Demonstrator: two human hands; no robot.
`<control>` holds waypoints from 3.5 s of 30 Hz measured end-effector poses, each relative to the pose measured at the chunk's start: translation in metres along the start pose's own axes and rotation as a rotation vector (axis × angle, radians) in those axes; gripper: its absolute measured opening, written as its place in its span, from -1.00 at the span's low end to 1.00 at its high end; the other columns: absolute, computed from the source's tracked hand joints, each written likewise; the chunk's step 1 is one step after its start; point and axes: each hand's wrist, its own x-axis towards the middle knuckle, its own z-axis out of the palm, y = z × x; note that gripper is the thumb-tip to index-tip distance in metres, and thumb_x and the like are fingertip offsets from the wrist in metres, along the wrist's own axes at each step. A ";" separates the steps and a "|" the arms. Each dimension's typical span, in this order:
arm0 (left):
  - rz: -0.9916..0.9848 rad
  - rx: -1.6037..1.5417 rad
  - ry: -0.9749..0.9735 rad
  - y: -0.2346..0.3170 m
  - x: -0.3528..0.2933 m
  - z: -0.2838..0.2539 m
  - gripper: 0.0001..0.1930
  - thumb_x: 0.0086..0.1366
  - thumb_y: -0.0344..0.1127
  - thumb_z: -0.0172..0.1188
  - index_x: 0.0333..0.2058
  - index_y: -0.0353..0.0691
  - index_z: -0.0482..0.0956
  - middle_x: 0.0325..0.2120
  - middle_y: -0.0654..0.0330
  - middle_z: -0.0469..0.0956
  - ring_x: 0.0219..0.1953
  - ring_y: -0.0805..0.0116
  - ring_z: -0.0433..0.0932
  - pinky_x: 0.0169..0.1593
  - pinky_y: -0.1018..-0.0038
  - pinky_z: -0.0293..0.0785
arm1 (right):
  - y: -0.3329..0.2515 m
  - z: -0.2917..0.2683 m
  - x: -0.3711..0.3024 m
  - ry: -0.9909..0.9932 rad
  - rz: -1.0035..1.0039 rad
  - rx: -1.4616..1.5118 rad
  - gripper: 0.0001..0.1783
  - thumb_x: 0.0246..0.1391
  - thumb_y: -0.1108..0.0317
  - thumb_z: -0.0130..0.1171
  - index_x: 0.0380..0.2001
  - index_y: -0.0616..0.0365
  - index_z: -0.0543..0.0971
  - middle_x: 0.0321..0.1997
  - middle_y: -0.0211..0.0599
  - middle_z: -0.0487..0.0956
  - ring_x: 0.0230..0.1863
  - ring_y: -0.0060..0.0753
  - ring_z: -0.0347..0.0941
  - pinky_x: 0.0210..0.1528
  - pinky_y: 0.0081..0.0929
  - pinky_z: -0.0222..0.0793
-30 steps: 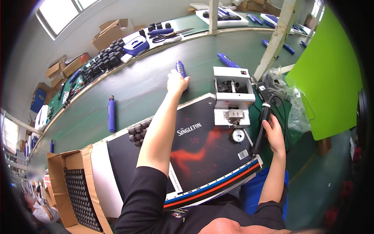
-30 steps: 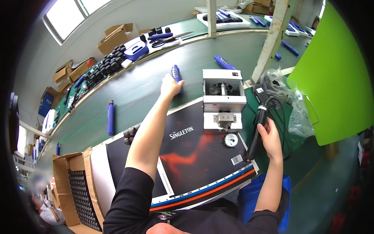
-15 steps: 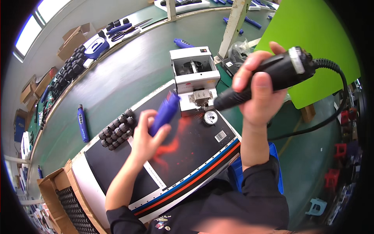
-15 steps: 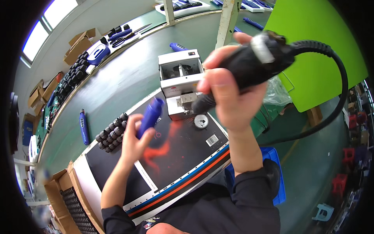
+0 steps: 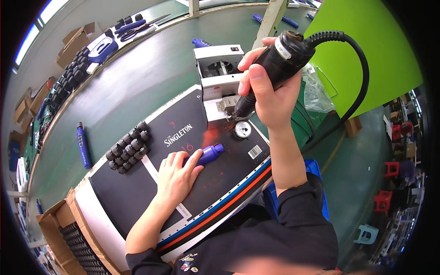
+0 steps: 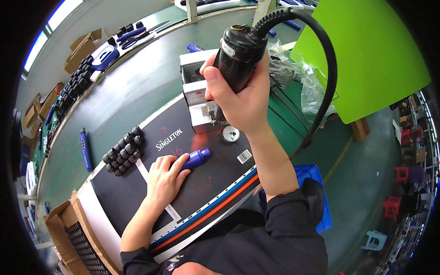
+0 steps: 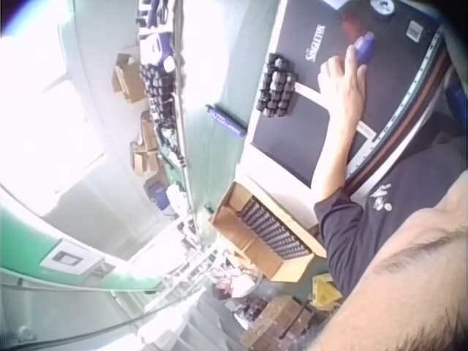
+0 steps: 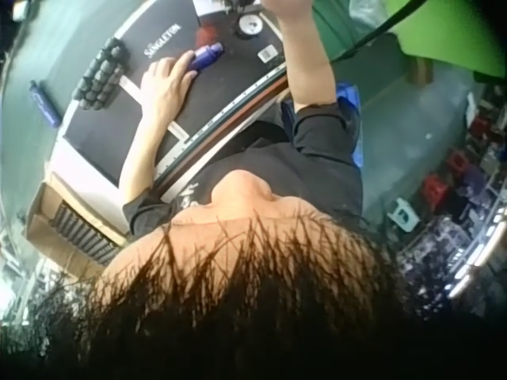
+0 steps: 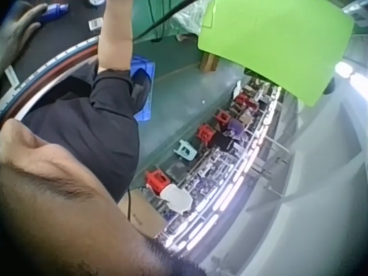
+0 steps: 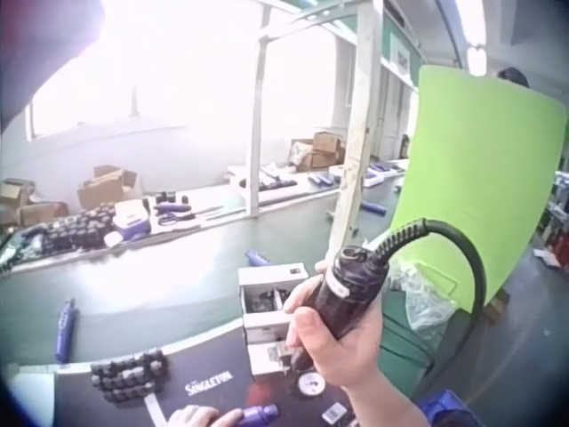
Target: The person assembles electronic components by hand, combining internal components with blue plastic casings and black caps, then securing them with an electric screwdriver.
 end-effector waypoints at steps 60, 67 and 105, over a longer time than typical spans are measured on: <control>-0.456 0.102 0.229 -0.079 -0.008 -0.119 -0.65 0.10 -0.31 0.43 -0.12 -0.15 0.62 -0.23 0.08 0.64 -0.08 0.09 0.54 0.00 0.29 0.51 | 0.053 -0.116 -0.106 0.014 0.655 -1.204 -0.44 0.28 -0.04 0.22 0.08 0.23 0.54 -0.07 -0.16 0.48 -0.10 -0.19 0.44 0.05 -0.24 0.39; -0.605 -1.192 0.002 -0.029 -0.007 -0.074 -0.54 0.30 -0.35 0.30 0.16 -0.27 0.49 -0.13 0.18 0.66 -0.22 0.53 0.59 -0.06 0.50 0.54 | -0.023 -0.011 -0.094 -0.325 0.392 -0.550 -0.67 0.18 0.40 0.35 0.02 0.14 0.62 -0.33 -0.42 0.48 -0.39 -0.63 0.35 -0.33 -0.58 0.35; -0.091 0.232 0.083 -0.021 -0.032 -0.029 -0.37 -0.27 -0.28 0.56 -0.08 -0.02 0.60 -0.28 0.30 0.46 -0.15 0.25 0.50 -0.10 0.32 0.43 | 0.026 0.033 -0.147 -0.748 0.625 -0.547 -0.50 0.44 -0.08 -0.08 -0.31 0.16 0.52 -0.48 -0.10 0.59 -0.44 0.14 0.55 -0.35 -0.06 0.42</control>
